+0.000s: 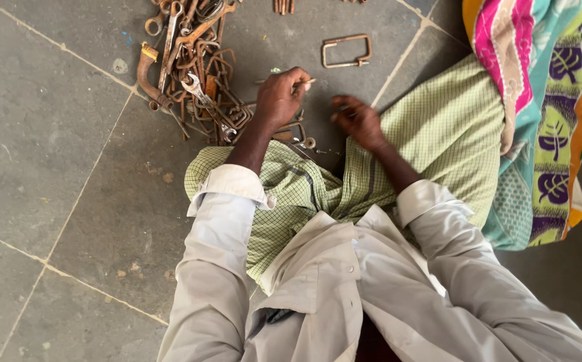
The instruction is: The person sits on the floor and assembles a metal frame by inserting small metal pins into its holes. They pick up pins from a pile of rusty hardware and place them into the frame, occasionally adjusting the frame's position.
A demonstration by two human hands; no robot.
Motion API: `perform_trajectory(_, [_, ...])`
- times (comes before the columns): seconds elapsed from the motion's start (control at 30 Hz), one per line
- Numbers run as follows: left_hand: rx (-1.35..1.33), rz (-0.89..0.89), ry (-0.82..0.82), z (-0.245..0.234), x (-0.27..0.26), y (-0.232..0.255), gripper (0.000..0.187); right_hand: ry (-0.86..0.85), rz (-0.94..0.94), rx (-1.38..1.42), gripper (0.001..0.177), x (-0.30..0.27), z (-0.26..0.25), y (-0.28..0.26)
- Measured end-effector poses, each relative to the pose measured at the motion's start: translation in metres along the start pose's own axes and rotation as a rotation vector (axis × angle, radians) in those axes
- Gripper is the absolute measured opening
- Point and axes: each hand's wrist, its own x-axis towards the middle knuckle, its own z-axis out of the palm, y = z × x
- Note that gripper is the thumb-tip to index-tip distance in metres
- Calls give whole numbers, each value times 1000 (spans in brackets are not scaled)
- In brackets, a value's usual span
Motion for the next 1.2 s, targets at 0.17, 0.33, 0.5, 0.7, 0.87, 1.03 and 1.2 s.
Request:
perform_trajectory(0.17, [-625,-167,-207,11,-2,-4,21,-17,-241,-725,46,-42,81,-25])
perform_trajectory(0.33, [-557,-269,-260,31,0,-33,28,86,-36,-832,20,-41,85,-22])
perform_trajectory(0.5, [-583,-197,-194,40,1,-38,30,178,-98,-628,20,-27,55,-18])
perform_trajectory(0.7, [-575,-306,-221,35,3,-29,19,242,-208,-363,22,-10,20,-8])
perform_trajectory(0.87, [-570,-364,-221,39,9,-34,16,258,-192,-83,32,-13,24,-16])
perform_trajectory(1.03, [-589,-392,-203,38,13,-38,17,257,-174,-61,25,-12,26,-22])
perform_trajectory(1.2, [-430,-365,-221,41,12,-44,15,301,-130,-255,17,-9,22,-18])
